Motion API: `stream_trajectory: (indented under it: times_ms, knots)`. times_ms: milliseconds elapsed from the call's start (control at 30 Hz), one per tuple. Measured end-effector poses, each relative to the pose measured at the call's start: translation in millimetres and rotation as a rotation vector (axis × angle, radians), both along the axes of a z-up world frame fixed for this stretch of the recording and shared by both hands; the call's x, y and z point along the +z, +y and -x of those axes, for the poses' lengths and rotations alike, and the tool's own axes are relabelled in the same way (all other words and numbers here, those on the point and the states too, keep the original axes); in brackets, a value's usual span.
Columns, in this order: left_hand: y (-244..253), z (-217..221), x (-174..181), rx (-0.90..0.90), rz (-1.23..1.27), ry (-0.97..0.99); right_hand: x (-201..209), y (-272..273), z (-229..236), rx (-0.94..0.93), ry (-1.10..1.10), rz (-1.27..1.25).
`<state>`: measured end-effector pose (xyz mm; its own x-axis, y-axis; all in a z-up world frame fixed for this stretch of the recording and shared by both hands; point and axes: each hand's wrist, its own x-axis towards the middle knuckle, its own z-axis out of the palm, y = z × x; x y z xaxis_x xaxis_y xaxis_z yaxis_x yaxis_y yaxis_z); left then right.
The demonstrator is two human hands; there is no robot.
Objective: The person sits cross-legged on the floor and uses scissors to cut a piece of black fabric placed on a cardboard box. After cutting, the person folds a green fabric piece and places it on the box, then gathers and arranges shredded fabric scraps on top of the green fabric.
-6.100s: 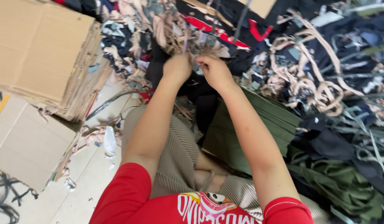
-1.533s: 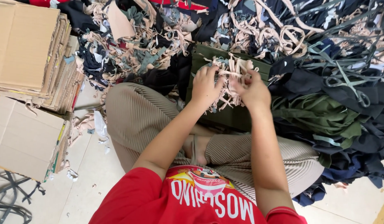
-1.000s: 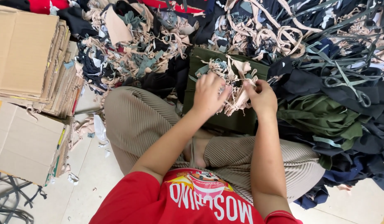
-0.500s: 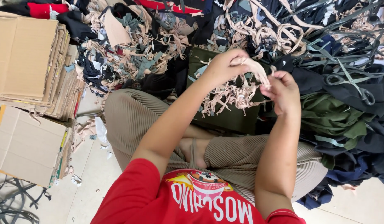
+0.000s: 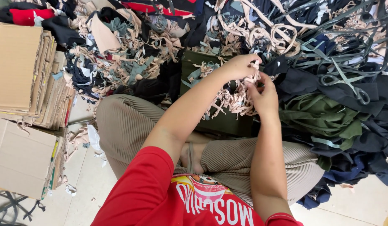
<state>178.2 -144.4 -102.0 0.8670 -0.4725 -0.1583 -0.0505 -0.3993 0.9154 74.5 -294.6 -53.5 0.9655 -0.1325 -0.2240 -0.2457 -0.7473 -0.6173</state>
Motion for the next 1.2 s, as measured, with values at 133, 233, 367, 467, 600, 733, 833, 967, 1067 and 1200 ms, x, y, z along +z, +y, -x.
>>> stream_trajectory:
  times_ms: [133, 233, 367, 467, 600, 733, 833, 967, 1067, 1200]
  knots:
    - [-7.5, -15.5, -26.4, -0.001, -0.066, -0.012, -26.2, -9.9, -11.4, -0.068, 0.139, 0.04]
    - [11.2, 15.3, 38.2, -0.015, -0.249, -0.12, 13.2, -2.1, 4.0, -0.075, 0.204, -0.247]
    - [3.8, -0.9, 8.1, -0.018, -0.241, -0.487, 19.2, -6.6, 17.4, 0.029, 0.209, 0.02]
    - [4.6, 10.9, 12.8, 0.044, -0.237, -0.812, 1.4, -18.1, 16.9, 0.088, -0.012, 0.266]
    - [21.0, 41.7, 33.2, 0.243, -0.096, -0.742, 34.8, 24.0, 20.3, 0.195, 0.176, 0.279]
    - [49.6, 95.8, 43.2, 0.307, 0.294, -0.298, 54.6, 33.6, 31.9, 0.216, 0.178, -0.051]
    - [55.2, 136.1, 43.3, 0.148, 0.547, -0.046, 68.4, 13.1, 33.5, 0.185, 0.074, -0.53]
    - [64.5, 146.3, 33.9, 0.19, 0.48, 0.097, 47.0, 16.4, -2.1, 0.253, 0.001, -0.236]
    - [70.8, 134.6, 16.9, 0.392, 0.018, -0.444, 7.6, 14.9, -17.8, 0.204, -0.253, 0.075]
    - [68.5, 122.1, -15.7, 0.463, -0.422, -0.68, -17.4, 53.0, 1.4, 0.162, -0.289, 0.117]
